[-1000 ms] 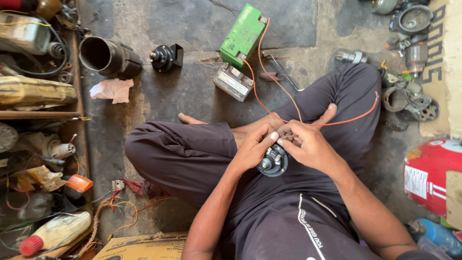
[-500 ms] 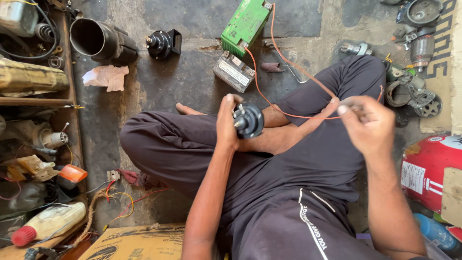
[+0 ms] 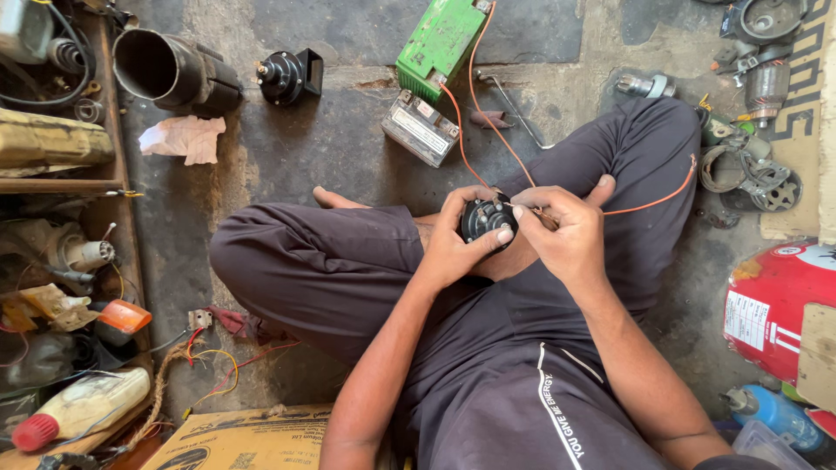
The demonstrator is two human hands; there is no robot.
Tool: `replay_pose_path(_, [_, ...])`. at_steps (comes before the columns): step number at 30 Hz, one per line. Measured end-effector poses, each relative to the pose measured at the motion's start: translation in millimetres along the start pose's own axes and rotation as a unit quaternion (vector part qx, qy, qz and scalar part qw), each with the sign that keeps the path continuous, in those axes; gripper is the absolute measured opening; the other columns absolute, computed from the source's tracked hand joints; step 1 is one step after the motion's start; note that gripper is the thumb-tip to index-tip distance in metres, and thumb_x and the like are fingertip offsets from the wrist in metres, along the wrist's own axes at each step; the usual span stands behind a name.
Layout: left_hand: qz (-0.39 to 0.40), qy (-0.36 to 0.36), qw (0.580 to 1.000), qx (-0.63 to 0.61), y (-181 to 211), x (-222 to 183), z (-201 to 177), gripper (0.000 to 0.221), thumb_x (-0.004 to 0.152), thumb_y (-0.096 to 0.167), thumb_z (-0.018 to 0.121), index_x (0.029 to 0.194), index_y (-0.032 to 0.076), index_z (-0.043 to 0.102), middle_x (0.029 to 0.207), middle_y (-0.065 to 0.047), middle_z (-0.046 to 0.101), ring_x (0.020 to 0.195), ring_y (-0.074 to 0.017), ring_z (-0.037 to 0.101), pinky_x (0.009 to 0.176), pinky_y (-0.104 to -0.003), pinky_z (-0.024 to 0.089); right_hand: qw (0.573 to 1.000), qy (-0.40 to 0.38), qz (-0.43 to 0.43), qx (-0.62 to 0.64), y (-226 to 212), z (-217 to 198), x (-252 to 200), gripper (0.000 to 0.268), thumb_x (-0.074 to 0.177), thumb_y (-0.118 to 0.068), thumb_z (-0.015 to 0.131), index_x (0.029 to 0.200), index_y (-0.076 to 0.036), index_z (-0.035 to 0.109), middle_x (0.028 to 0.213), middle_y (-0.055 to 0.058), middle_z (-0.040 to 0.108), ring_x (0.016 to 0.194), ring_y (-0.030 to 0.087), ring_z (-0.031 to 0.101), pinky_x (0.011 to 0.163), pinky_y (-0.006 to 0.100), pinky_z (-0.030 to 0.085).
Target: The person sits on the floor and uses a screwdriver to tighten screws on a small black electrical component. They then connect wires from a battery to the component to test it.
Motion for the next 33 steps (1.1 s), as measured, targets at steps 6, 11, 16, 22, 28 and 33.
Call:
replay_pose_path(6, [0.011, 0.022, 0.998, 0.063, 4.2, -2.2, -1.6, 0.062, 0.080, 0.026, 0.089, 0.131, 0.006, 0.060, 0.132, -0.011, 0.059, 0.128, -0.0255, 0.058, 0.113, -0.039, 0.046, 1.000, -0.010, 0.000, -0.025, 2.2, 4.5, 0.5, 0.011, 0.093, 0.002, 0.072, 0.104, 0.002, 0.074, 0.084, 0.002, 0.074, 0.070, 0.001, 0.061, 0.063, 0.019, 0.048])
replay_pose_path(11, [0.012, 0.030, 0.996, 0.077, 9.9, -1.9, -1.3, 0.065, 0.080, 0.029, 0.090, 0.132, 0.005, 0.059, 0.131, -0.012, 0.060, 0.127, -0.0258, 0.059, 0.112, -0.039, 0.047, 0.998, -0.009, -0.043, -0.044, -5.3, 7.0, 2.1, 0.010, 0.093, 0.002, 0.073, 0.103, 0.003, 0.073, 0.089, 0.005, 0.074, 0.072, 0.003, 0.063, 0.066, 0.020, 0.050])
replay_pose_path(16, [0.012, 0.034, 0.996, 0.084, 11.9, -1.8, -0.6, 0.064, 0.079, 0.029, 0.090, 0.131, 0.006, 0.059, 0.130, -0.012, 0.060, 0.126, -0.0259, 0.060, 0.111, -0.039, 0.048, 0.996, -0.009, -0.069, -0.057, -12.0, 7.6, 2.9, 0.010, 0.092, 0.004, 0.073, 0.102, 0.004, 0.072, 0.092, 0.007, 0.074, 0.074, 0.007, 0.065, 0.067, 0.022, 0.051])
replay_pose_path(22, [0.016, 0.033, 0.995, 0.096, 9.8, -3.2, -0.7, 0.064, 0.079, 0.025, 0.089, 0.133, 0.006, 0.059, 0.130, -0.012, 0.060, 0.127, -0.0270, 0.059, 0.112, -0.039, 0.049, 0.988, 0.006, -0.110, -0.107, -16.0, 9.1, 0.5, 0.010, 0.091, 0.004, 0.074, 0.100, 0.004, 0.071, 0.091, 0.010, 0.073, 0.074, 0.010, 0.068, 0.069, 0.024, 0.053])
replay_pose_path(28, [0.014, 0.036, 0.991, 0.126, 5.8, -2.5, 0.7, 0.062, 0.075, 0.022, 0.091, 0.129, 0.008, 0.064, 0.127, -0.011, 0.060, 0.122, -0.0259, 0.060, 0.109, -0.039, 0.050, 0.991, -0.007, -0.079, -0.105, -13.4, 9.8, 2.5, 0.011, 0.089, 0.004, 0.075, 0.099, 0.005, 0.071, 0.089, 0.011, 0.073, 0.065, 0.014, 0.064, 0.062, 0.027, 0.050])
replay_pose_path(33, [0.023, 0.041, 0.991, 0.126, 6.5, -2.7, 0.9, 0.057, 0.076, 0.019, 0.089, 0.126, 0.008, 0.065, 0.127, -0.010, 0.059, 0.123, -0.0257, 0.058, 0.108, -0.039, 0.050, 0.987, -0.021, -0.128, -0.090, -6.0, 10.3, 0.7, 0.012, 0.091, 0.005, 0.073, 0.102, 0.005, 0.069, 0.095, 0.011, 0.073, 0.077, 0.011, 0.068, 0.069, 0.025, 0.053])
Point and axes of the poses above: each hand's wrist, its own x-axis towards the middle knuckle, its own z-axis out of the palm, y = z × x, the point moved 2 cm from there along x, towards the middle knuckle
